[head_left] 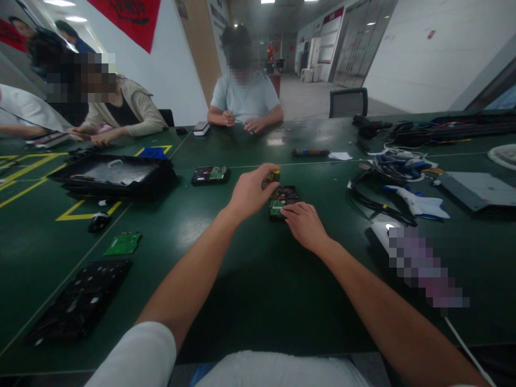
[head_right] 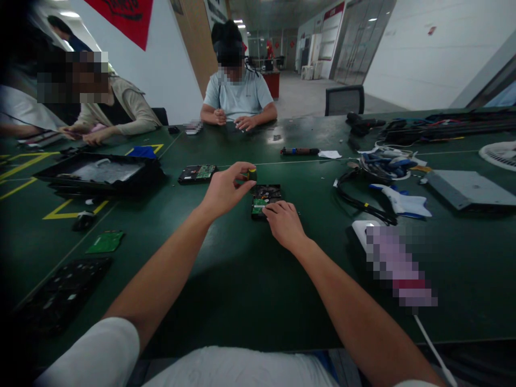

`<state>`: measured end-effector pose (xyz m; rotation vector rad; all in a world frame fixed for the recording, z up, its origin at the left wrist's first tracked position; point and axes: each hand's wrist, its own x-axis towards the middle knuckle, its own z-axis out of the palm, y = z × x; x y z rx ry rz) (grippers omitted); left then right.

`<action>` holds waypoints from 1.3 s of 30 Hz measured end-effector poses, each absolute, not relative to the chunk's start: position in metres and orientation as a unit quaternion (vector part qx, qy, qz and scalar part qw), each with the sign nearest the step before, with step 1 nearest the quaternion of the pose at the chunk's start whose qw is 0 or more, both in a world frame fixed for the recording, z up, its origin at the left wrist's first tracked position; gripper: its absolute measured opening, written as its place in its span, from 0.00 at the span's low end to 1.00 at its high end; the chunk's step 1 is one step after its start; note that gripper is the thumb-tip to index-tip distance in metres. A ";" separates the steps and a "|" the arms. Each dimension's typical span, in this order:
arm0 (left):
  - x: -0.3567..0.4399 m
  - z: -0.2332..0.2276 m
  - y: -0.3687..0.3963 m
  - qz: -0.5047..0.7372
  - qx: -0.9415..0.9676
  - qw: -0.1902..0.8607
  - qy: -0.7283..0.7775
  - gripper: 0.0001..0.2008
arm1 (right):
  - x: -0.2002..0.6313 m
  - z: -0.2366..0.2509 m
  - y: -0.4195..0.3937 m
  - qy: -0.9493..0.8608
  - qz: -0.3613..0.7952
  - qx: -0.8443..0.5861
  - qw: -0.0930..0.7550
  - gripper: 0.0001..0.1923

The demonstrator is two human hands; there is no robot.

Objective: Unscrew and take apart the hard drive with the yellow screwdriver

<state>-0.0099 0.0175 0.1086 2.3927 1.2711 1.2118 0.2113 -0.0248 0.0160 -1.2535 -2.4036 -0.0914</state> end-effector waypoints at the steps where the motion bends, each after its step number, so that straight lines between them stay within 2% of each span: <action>1: -0.010 0.109 0.018 0.409 0.801 0.093 0.427 0.17 | 0.211 0.016 -0.025 -0.866 -0.033 -0.452 0.214 0.18; 39: -0.016 0.108 0.019 0.414 0.794 0.112 0.431 0.15 | 0.211 0.021 -0.028 -0.868 -0.021 -0.455 0.197 0.20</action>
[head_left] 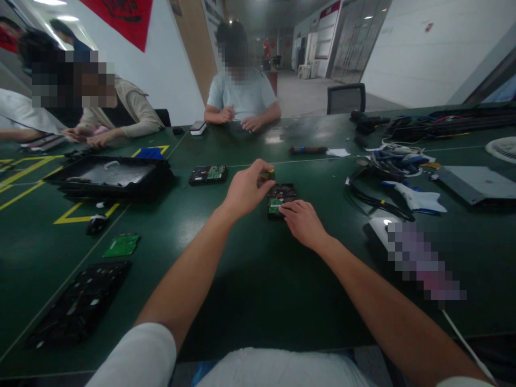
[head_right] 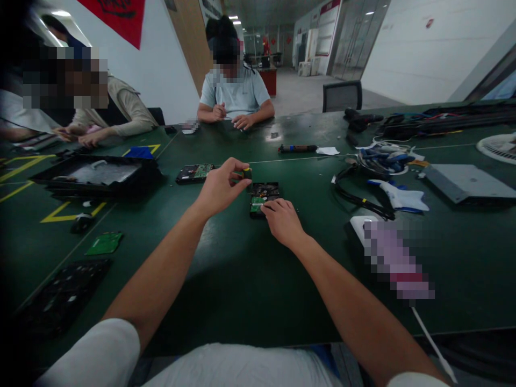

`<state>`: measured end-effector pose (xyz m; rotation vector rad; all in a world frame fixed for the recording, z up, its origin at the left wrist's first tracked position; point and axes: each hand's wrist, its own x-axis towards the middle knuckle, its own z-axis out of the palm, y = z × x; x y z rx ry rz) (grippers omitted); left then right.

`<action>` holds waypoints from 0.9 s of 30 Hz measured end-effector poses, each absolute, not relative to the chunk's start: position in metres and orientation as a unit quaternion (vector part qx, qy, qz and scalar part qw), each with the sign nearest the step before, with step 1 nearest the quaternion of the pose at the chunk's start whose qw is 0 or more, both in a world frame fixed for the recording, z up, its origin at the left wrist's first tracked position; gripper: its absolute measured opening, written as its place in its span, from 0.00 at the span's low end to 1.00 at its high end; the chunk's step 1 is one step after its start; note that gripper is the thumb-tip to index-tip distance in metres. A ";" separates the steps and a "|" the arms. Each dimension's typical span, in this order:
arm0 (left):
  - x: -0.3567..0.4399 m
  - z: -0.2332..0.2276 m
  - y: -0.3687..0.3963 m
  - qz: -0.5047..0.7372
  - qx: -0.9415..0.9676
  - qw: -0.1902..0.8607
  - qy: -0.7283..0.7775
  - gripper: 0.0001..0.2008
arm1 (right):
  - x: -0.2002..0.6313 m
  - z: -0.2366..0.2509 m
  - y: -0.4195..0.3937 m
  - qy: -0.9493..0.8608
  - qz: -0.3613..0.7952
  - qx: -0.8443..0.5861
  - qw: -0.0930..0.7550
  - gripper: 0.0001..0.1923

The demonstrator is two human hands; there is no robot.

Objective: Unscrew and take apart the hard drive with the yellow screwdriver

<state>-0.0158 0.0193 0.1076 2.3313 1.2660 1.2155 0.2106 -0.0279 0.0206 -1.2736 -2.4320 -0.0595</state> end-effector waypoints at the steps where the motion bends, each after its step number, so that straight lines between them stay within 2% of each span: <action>1: -0.016 0.107 0.019 0.413 0.795 0.112 0.431 0.15 | 0.211 0.020 -0.028 -0.868 -0.023 -0.455 0.197 0.20; 27: -0.019 0.109 0.021 0.417 0.790 0.130 0.429 0.15 | 0.215 0.016 -0.023 -0.873 -0.016 -0.442 0.204 0.20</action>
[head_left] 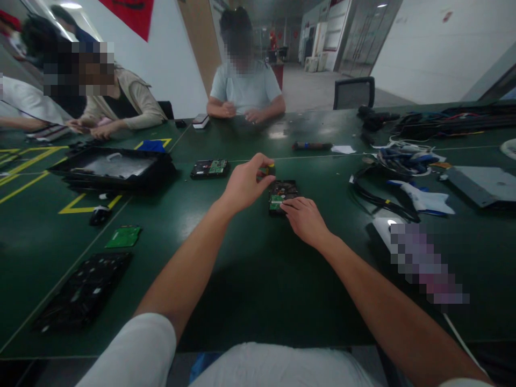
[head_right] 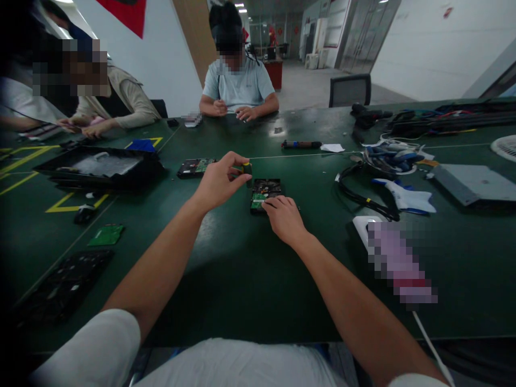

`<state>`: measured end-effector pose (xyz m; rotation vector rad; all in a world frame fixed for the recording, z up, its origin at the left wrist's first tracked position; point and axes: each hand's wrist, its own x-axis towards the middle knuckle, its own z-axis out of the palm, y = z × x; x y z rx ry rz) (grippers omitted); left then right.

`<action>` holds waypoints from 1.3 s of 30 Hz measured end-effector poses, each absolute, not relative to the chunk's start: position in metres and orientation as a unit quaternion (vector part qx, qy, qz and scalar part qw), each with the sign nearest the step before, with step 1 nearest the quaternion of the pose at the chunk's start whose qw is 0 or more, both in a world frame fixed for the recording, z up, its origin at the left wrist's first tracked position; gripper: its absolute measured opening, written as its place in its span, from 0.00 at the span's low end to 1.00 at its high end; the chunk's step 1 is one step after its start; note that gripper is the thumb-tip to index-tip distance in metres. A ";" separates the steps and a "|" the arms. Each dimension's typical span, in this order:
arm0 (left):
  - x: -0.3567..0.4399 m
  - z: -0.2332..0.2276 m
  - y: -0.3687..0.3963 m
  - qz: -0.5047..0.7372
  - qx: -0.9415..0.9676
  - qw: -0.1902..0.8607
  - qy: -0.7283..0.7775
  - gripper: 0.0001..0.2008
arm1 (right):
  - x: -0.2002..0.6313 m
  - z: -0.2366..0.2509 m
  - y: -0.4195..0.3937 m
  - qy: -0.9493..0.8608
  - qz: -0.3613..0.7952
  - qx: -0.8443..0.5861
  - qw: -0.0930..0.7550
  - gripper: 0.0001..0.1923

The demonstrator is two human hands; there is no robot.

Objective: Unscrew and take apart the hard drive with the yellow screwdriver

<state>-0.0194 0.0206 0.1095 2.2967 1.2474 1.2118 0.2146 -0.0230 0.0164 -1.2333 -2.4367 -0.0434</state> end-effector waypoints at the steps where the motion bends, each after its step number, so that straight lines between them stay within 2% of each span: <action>1: -0.019 0.110 0.020 0.416 0.791 0.130 0.429 0.15 | 0.215 0.016 -0.023 -0.874 -0.016 -0.441 0.204 0.20; 9: -0.016 0.111 0.020 0.432 0.798 0.136 0.397 0.13 | 0.214 0.015 -0.023 -0.875 -0.028 -0.441 0.196 0.21; 13: -0.018 0.114 0.021 0.439 0.797 0.082 0.406 0.10 | 0.214 0.017 -0.025 -0.872 -0.025 -0.445 0.201 0.21; 21: -0.021 0.116 0.023 0.398 0.811 0.004 0.429 0.13 | 0.214 0.020 -0.025 -0.873 -0.022 -0.444 0.201 0.20; 25: -0.016 0.109 0.026 0.432 0.793 0.022 0.429 0.15 | 0.213 0.018 -0.025 -0.873 -0.022 -0.441 0.207 0.20; 29: -0.013 0.105 0.027 0.472 0.779 0.093 0.402 0.19 | 0.214 0.018 -0.026 -0.873 -0.023 -0.441 0.205 0.21; 33: -0.014 0.104 0.027 0.473 0.794 0.154 0.348 0.17 | 0.214 0.020 -0.027 -0.874 -0.023 -0.446 0.193 0.20; 39: -0.018 0.102 0.029 0.460 0.803 0.139 0.351 0.16 | 0.214 0.021 -0.027 -0.874 -0.022 -0.445 0.194 0.20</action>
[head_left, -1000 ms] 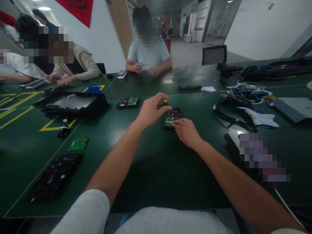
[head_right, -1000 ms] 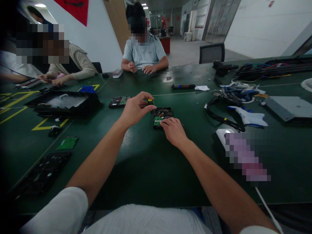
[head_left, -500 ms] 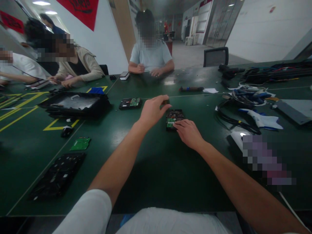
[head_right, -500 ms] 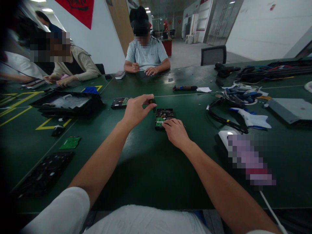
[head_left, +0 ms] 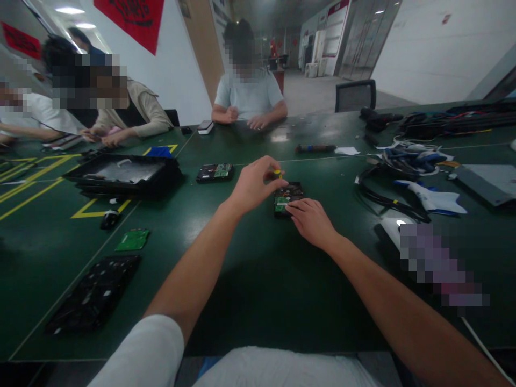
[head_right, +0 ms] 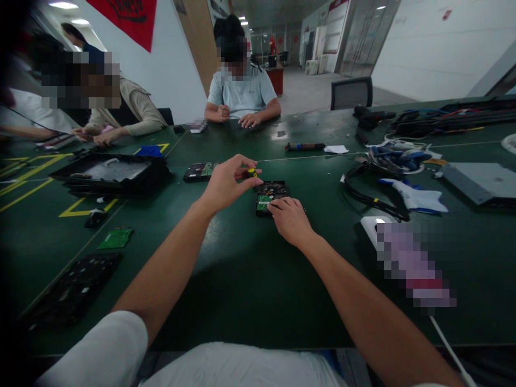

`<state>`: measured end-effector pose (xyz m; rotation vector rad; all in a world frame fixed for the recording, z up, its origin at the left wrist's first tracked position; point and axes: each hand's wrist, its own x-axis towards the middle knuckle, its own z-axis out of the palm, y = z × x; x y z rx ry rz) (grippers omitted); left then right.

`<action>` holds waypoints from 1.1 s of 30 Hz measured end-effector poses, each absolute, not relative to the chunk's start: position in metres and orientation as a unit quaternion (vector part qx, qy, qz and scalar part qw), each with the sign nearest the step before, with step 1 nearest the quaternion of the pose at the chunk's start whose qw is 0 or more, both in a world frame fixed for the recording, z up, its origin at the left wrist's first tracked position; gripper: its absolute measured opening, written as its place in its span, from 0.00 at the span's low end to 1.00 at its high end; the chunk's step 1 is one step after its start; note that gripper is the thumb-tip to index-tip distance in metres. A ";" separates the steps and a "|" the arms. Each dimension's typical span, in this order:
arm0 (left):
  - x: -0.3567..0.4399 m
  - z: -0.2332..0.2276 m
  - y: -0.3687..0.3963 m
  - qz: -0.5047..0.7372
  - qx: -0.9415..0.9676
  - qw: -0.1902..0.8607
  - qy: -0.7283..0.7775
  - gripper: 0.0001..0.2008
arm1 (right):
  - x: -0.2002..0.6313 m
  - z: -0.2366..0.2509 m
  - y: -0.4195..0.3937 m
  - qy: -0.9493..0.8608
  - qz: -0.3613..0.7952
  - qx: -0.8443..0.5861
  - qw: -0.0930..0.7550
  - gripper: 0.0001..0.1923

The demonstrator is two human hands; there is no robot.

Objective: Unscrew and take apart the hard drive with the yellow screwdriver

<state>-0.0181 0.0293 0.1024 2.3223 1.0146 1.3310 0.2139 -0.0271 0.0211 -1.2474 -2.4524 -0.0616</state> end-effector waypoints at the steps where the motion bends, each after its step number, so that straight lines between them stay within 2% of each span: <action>1: -0.019 0.104 0.029 0.454 0.807 0.124 0.355 0.15 | 0.214 0.021 -0.027 -0.875 -0.022 -0.444 0.192 0.20; 7: -0.019 0.116 0.021 0.392 0.824 -0.003 0.410 0.12 | 0.214 0.021 -0.027 -0.875 -0.022 -0.446 0.189 0.20; 13: -0.016 0.119 0.016 0.343 0.830 -0.039 0.438 0.21 | 0.214 0.022 -0.027 -0.875 -0.023 -0.446 0.185 0.20; 19: -0.016 0.114 0.020 0.386 0.810 0.046 0.438 0.21 | 0.213 0.022 -0.027 -0.876 -0.024 -0.443 0.190 0.20; 24: -0.013 0.104 0.026 0.485 0.752 0.211 0.393 0.14 | 0.214 0.022 -0.026 -0.878 -0.022 -0.437 0.193 0.19; 28: -0.008 0.100 0.026 0.511 0.719 0.316 0.350 0.12 | 0.214 0.023 -0.027 -0.876 -0.019 -0.441 0.194 0.19; 33: -0.007 0.096 0.031 0.525 0.708 0.327 0.341 0.11 | 0.213 0.023 -0.028 -0.877 -0.018 -0.440 0.193 0.19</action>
